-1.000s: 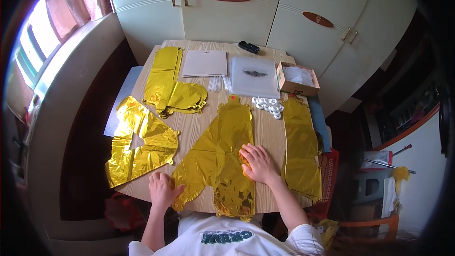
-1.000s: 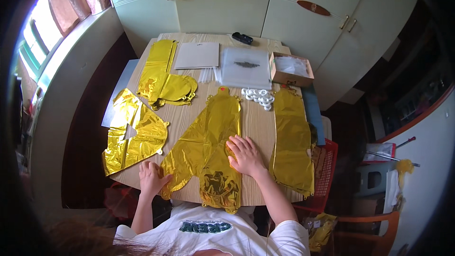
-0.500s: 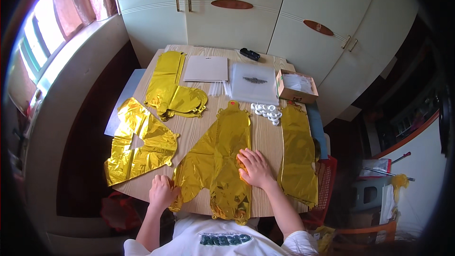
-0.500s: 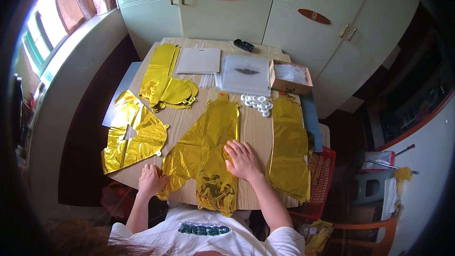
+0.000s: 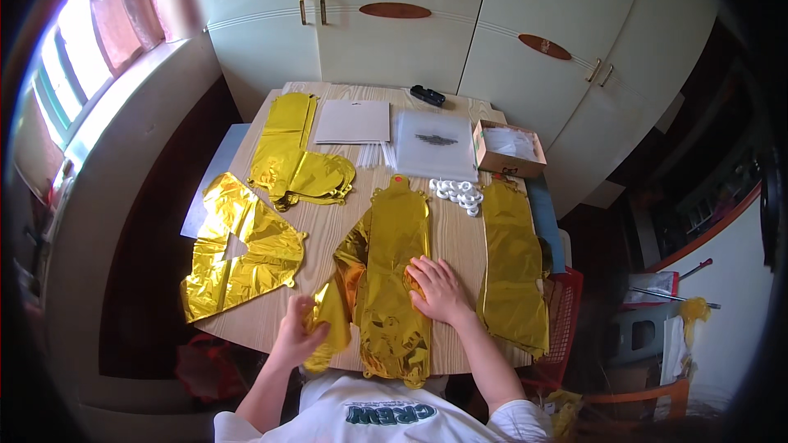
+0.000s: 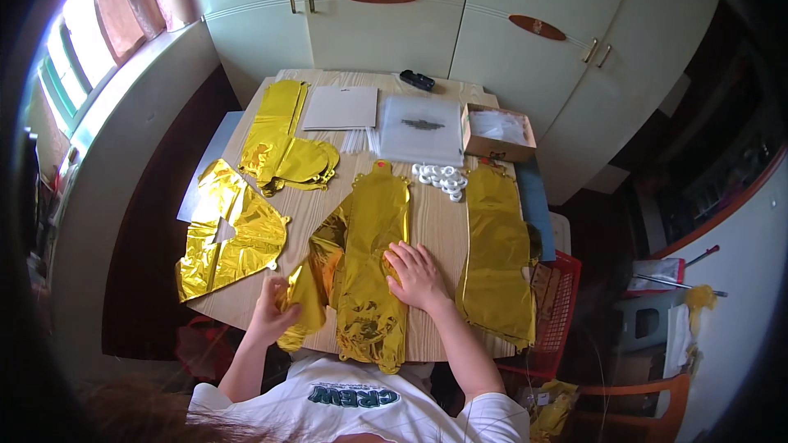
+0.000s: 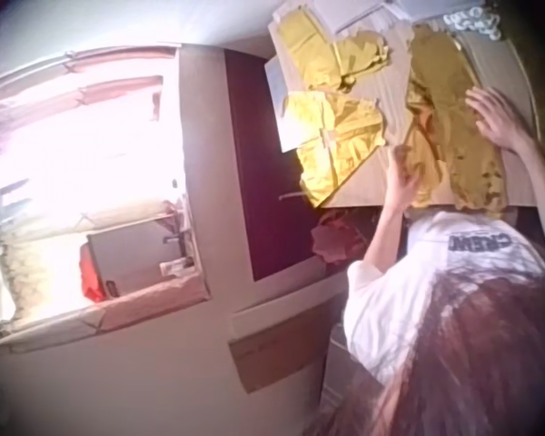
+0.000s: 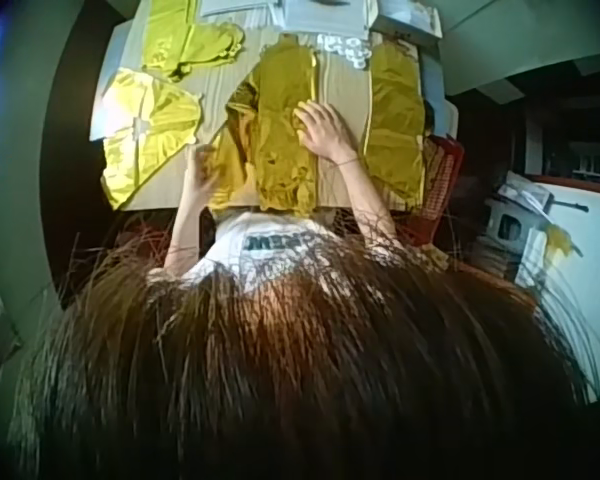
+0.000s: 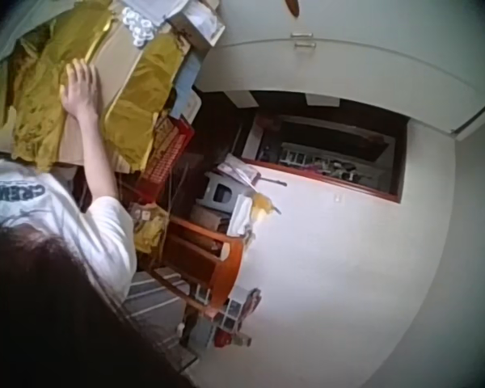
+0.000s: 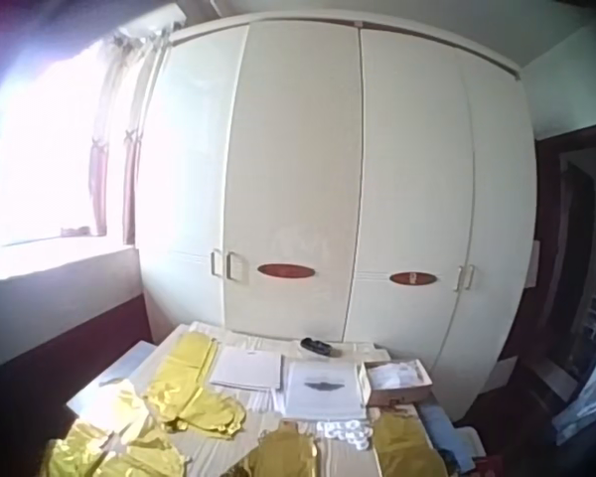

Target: Folding and stacking gold-colored sheets of paper at a workstation.

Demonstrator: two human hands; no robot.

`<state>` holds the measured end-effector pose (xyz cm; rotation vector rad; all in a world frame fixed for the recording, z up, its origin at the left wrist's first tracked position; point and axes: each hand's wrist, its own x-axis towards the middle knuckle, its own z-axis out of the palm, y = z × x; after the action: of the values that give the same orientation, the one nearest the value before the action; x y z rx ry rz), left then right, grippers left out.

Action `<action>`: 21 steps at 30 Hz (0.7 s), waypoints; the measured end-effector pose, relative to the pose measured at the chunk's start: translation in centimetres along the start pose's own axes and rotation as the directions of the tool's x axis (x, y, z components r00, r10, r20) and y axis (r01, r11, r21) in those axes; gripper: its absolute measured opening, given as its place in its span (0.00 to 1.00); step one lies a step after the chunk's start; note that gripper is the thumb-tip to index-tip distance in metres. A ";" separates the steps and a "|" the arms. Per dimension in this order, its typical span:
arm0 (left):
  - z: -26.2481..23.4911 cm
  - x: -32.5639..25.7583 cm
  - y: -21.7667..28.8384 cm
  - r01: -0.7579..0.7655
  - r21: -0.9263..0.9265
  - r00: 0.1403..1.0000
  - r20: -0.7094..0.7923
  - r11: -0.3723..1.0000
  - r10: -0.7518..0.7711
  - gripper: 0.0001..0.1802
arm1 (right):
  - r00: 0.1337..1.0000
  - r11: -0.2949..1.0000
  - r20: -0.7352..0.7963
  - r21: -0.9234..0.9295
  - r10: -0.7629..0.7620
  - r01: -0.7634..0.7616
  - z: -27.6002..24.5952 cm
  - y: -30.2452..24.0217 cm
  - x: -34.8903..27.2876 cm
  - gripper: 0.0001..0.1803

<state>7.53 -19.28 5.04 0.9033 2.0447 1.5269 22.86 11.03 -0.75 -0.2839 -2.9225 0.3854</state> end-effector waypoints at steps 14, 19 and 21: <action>10.6 4.5 3.4 -0.184 0.269 0.957 0.268 0.946 0.110 0.42 | 0.973 0.988 -0.226 0.139 -0.039 0.072 -0.3 0.4 -0.1 0.27; 11.3 4.3 3.9 -0.314 0.348 0.939 0.253 0.883 0.234 0.39 | 0.957 0.925 -0.281 0.379 0.069 0.044 -1.1 -0.4 -0.2 0.20; 10.6 3.7 3.5 -0.290 0.280 0.948 0.213 0.915 0.236 0.39 | 0.966 0.917 -0.258 0.386 -0.002 0.105 -2.4 -1.5 0.7 0.18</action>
<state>13.00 -8.88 5.33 1.4337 2.1314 1.2138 22.44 10.37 2.04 -0.1749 -2.5216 0.8507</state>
